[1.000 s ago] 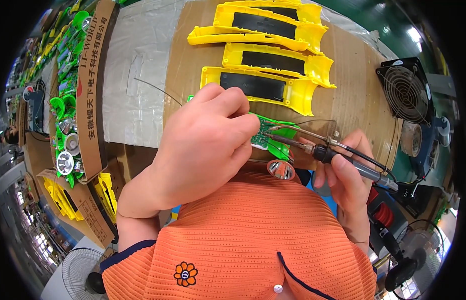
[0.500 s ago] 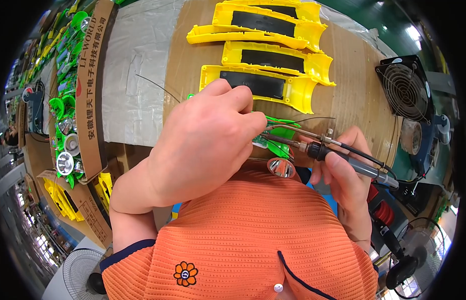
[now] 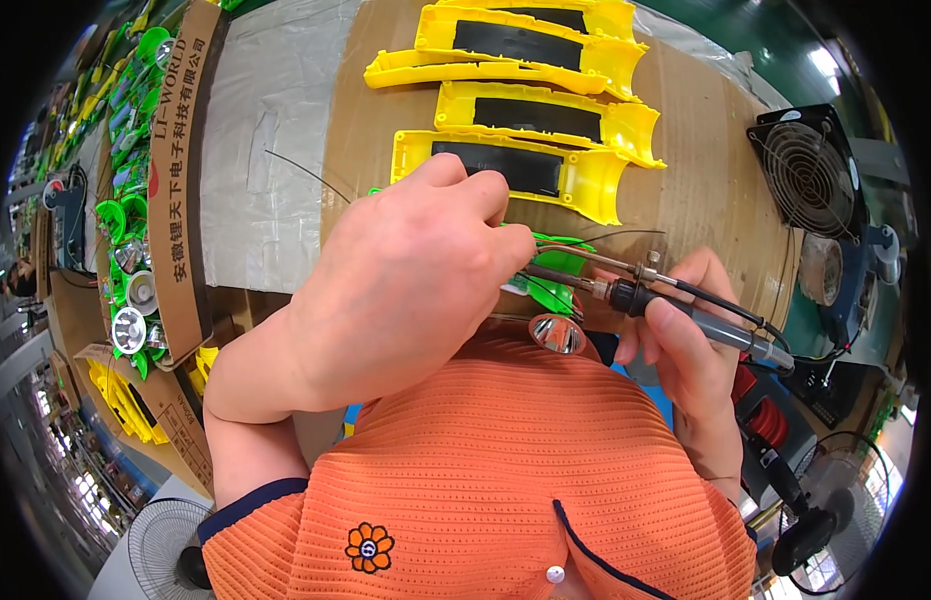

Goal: Soldering wires to circuit boards and assembling components for solar-powered flashlights at a factory workstation.

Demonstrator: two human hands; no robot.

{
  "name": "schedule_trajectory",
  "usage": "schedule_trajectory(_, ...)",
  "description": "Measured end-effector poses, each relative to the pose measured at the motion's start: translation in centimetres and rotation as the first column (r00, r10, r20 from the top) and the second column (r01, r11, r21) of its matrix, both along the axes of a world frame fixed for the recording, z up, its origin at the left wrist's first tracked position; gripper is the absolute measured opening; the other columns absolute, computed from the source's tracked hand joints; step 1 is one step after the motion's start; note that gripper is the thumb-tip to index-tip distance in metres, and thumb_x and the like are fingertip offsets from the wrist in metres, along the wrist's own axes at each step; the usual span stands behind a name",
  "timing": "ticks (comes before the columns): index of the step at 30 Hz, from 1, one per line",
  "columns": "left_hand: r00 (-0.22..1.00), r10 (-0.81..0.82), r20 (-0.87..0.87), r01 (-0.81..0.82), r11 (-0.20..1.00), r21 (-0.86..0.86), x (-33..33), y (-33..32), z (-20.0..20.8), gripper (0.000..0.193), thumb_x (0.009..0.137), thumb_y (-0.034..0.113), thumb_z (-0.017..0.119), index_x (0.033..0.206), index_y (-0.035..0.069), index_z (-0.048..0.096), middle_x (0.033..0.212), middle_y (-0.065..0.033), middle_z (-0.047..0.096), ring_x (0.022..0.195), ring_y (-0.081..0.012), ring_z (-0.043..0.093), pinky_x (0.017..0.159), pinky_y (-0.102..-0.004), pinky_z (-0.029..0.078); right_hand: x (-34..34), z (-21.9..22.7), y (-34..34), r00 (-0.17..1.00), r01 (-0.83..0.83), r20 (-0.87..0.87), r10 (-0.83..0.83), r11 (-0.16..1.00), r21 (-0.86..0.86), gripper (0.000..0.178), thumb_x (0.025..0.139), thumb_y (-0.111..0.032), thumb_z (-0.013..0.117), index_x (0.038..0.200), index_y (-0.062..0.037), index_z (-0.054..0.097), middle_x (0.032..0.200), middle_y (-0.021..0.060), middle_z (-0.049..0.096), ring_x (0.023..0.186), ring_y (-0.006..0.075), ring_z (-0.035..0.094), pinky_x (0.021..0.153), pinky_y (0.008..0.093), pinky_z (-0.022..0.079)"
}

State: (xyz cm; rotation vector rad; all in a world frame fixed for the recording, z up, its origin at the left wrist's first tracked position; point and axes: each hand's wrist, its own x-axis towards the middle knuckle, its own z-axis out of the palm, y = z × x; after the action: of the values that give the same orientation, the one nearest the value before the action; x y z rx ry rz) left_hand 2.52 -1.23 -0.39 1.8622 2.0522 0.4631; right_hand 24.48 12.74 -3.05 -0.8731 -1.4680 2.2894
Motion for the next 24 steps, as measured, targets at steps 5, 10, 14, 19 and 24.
schedule_trajectory(5, 1.0, -0.008, -0.017, 0.008, 1.0, -0.007, 0.0, 0.0, 0.1, 0.011, 0.073, 0.005, 0.067, 0.074, 0.006, 0.056, 0.084, -0.0063, 0.054, 0.081, -0.0267, 0.055, 0.069, -0.0381, 0.049, 0.3, -0.3, 0.0, 0.994, 0.071, -0.084, -0.073, 0.997, -0.017, 0.02, 0.089, -0.002, 0.062, 0.095, -0.0035, 0.042, 0.087, 0.0185, 0.068, 0.055, 0.0157, 0.06, 0.051, 0.0261, 0.049)
schedule_trajectory(10, 1.0, -0.019, -0.016, 0.019, 1.0, -0.003, -0.1, -0.1, 0.2, 0.011, 0.073, 0.005, 0.067, 0.074, 0.006, 0.056, 0.084, -0.0066, 0.054, 0.081, -0.0268, 0.055, 0.069, -0.0382, 0.049, 1.9, -0.8, 1.2, 0.948, 0.228, -0.241, -0.21, 0.972, 0.05, 0.017, 0.093, -0.014, 0.059, 0.099, -0.0052, 0.046, 0.058, 0.0012, 0.044, 0.044, 0.0132, 0.047, 0.062, 0.0349, 0.056)
schedule_trajectory(14, 0.999, -0.025, -0.029, 0.025, 1.0, -0.006, 0.0, -0.1, 0.2, 0.011, 0.074, 0.005, 0.067, 0.075, 0.005, 0.056, 0.084, -0.0067, 0.054, 0.082, -0.0269, 0.055, 0.069, -0.0381, 0.05, 2.0, -1.6, 1.8, 0.872, 0.293, -0.39, -0.295, 0.954, -0.066, 0.008, 0.101, -0.016, 0.049, 0.098, -0.0081, 0.051, 0.056, -0.0038, 0.037, 0.055, 0.0103, 0.045, 0.113, 0.0476, 0.037)
schedule_trajectory(19, 0.995, -0.035, -0.094, 0.033, 0.999, -0.02, 0.0, -0.3, 0.3, 0.011, 0.075, 0.006, 0.067, 0.076, 0.006, 0.056, 0.085, -0.0065, 0.054, 0.082, -0.0269, 0.055, 0.07, -0.0376, 0.05, 1.9, -3.2, 2.1, 0.822, 0.435, -0.328, -0.465, 0.885, -0.163, 0.014, 0.102, -0.017, 0.048, 0.095, -0.0065, 0.053, 0.06, -0.0037, 0.036, 0.061, 0.01, 0.043, 0.11, 0.0415, 0.04)
schedule_trajectory(24, 0.988, -0.062, -0.142, 0.059, 0.998, -0.026, -0.2, -0.1, 1.4, 0.011, 0.076, 0.009, 0.07, 0.083, 0.007, 0.062, 0.087, -0.0061, 0.058, 0.084, -0.0274, 0.056, 0.072, -0.0377, 0.05, 1.9, -3.4, 2.1, 0.807, 0.485, -0.298, -0.509, 0.86, -0.155, 0.014, 0.1, -0.017, 0.051, 0.087, -0.0136, 0.047, 0.059, -0.0014, 0.038, 0.058, 0.0131, 0.048, 0.103, 0.0435, 0.044)
